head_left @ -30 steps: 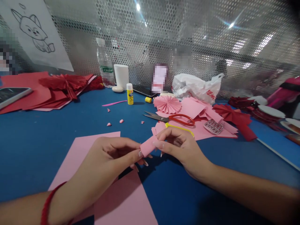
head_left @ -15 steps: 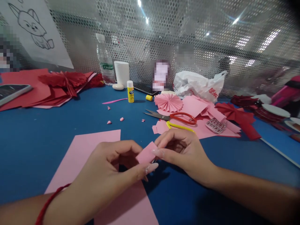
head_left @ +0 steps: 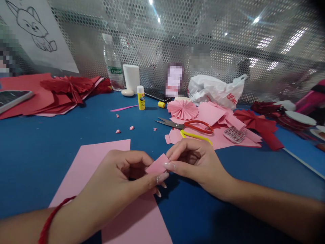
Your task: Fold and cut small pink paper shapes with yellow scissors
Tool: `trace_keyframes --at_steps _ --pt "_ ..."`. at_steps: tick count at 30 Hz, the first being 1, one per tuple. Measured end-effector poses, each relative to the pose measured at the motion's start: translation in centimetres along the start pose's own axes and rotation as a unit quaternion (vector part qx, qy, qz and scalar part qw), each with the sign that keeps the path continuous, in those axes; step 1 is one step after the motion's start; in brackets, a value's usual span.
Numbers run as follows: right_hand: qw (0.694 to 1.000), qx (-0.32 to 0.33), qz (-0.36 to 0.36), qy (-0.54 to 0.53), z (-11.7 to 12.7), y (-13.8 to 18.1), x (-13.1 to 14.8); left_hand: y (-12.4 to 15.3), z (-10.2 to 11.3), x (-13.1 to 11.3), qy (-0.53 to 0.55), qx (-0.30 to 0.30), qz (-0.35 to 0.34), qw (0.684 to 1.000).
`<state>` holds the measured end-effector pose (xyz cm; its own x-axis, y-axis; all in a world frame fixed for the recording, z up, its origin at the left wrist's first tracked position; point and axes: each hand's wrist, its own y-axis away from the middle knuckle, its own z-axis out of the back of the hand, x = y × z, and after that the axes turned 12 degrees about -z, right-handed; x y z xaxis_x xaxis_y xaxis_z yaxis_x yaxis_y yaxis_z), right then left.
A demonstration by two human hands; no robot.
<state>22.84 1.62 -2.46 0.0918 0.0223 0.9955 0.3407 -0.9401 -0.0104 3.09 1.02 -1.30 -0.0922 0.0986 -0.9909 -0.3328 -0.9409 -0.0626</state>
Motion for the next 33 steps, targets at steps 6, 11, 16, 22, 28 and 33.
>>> trace_keyframes --at_steps 6,11,16,22,28,33 --pt "1.0 -0.001 -0.002 -0.007 0.07 -0.11 -0.04 0.13 0.05 -0.16 0.008 0.008 0.018 1.0" --pt "1.0 0.008 -0.023 -0.02 0.19 -0.12 -0.05 0.32 0.12 -0.57 0.009 0.018 0.026 0.999" --pt "0.999 0.012 -0.027 -0.026 0.15 -0.16 0.02 0.28 0.2 -0.78 0.004 0.02 0.02 1.0" --pt "1.0 0.021 -0.019 0.0 0.0 -0.09 0.19 0.32 0.05 -0.65 0.026 0.023 0.025 0.999" --pt "0.994 0.015 -0.057 0.095 -0.35 0.3 0.77 0.16 0.1 -0.4 0.045 0.039 0.041 0.997" --pt "0.986 0.043 -0.044 0.155 -0.5 0.48 0.72 0.28 0.18 -0.36 0.051 0.049 0.053 0.996"
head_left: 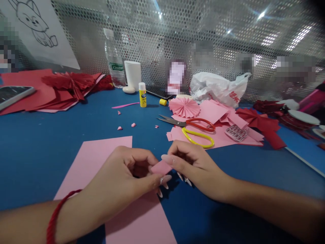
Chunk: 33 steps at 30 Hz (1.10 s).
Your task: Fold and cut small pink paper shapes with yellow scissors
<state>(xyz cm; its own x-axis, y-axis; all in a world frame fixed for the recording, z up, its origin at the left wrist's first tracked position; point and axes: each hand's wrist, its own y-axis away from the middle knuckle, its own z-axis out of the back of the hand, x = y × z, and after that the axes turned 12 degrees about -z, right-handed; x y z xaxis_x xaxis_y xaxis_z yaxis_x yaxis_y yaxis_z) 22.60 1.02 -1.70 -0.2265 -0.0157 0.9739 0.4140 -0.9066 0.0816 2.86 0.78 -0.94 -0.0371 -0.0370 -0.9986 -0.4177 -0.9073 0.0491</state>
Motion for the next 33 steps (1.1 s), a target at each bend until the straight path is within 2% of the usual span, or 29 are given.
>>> trace_keyframes --at_steps 6,11,18,27,33 --pt "0.998 -0.015 0.037 0.041 0.07 -0.13 -0.26 -0.06 -0.08 -0.22 -0.01 0.002 -0.018 1.0" --pt "0.998 -0.012 0.041 0.046 0.17 -0.09 -0.49 -0.32 0.02 -0.01 0.01 -0.004 -0.026 1.0" --pt "0.998 -0.011 0.046 0.046 0.14 -0.06 -0.49 -0.25 0.17 0.08 -0.019 0.004 -0.044 0.999" --pt "0.997 -0.021 0.041 0.064 0.15 -0.03 -0.34 -0.19 0.16 -0.02 -0.053 -0.014 -0.035 0.998" --pt "0.993 -0.031 0.07 0.091 0.2 -0.03 -0.36 -0.35 0.18 -0.24 -0.016 -0.005 -0.04 0.999"
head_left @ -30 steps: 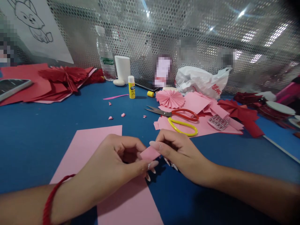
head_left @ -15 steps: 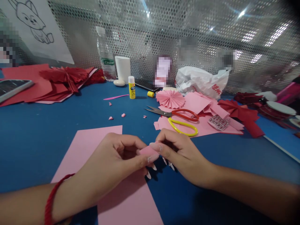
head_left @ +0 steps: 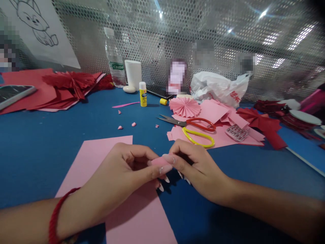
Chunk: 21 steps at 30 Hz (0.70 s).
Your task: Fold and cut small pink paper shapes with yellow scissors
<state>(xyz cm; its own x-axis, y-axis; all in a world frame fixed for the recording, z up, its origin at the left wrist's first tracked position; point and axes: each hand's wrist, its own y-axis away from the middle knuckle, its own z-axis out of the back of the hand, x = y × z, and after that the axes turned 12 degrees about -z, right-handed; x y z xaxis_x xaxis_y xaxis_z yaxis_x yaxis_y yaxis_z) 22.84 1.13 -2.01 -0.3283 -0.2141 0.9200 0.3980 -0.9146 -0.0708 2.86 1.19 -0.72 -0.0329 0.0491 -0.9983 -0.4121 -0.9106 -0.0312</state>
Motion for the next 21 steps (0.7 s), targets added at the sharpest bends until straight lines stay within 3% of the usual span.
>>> trace_keyframes --at_steps 15,21 --pt "1.0 -0.002 0.021 0.018 -0.04 0.05 -0.21 0.12 0.14 0.07 -0.037 -0.008 -0.007 0.999" --pt "1.0 0.003 0.021 0.023 -0.07 0.01 -0.29 0.35 0.04 0.2 -0.004 0.0 -0.012 1.0"
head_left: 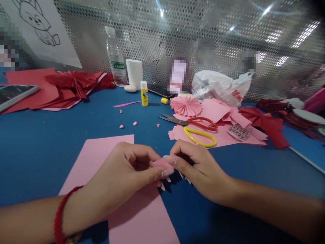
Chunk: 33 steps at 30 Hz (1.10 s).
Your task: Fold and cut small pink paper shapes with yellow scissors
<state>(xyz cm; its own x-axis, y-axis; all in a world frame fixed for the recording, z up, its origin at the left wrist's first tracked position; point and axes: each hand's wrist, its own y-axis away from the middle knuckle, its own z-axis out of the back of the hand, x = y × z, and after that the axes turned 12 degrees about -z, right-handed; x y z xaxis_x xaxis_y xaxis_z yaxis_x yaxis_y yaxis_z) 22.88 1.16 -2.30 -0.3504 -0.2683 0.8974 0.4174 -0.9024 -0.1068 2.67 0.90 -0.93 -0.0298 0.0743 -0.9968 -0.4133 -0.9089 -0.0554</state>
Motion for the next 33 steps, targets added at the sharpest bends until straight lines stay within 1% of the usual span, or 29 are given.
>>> trace_keyframes --at_steps 9,12,21,26,30,33 --pt "1.0 0.005 -0.011 0.001 -0.03 -0.07 0.47 -0.35 -0.15 -0.09 0.007 0.003 0.018 1.0" --pt "1.0 0.004 -0.011 0.012 -0.03 0.05 0.6 -0.21 -0.15 -0.01 0.007 0.005 0.034 0.999" --pt "1.0 0.003 -0.002 0.023 -0.15 0.13 0.68 -0.13 -0.4 -0.37 -0.023 0.064 0.054 0.996" --pt "0.999 -0.002 0.024 0.025 -0.23 0.33 0.63 -0.06 -0.54 -0.53 0.006 0.081 0.077 0.994" --pt "0.999 -0.003 0.032 0.028 -0.25 0.35 0.66 -0.02 -0.53 -0.61 0.008 0.082 0.068 0.994" --pt "0.999 0.004 0.014 0.029 -0.19 0.34 0.67 0.19 -0.45 -0.34 0.012 0.079 0.052 0.995"
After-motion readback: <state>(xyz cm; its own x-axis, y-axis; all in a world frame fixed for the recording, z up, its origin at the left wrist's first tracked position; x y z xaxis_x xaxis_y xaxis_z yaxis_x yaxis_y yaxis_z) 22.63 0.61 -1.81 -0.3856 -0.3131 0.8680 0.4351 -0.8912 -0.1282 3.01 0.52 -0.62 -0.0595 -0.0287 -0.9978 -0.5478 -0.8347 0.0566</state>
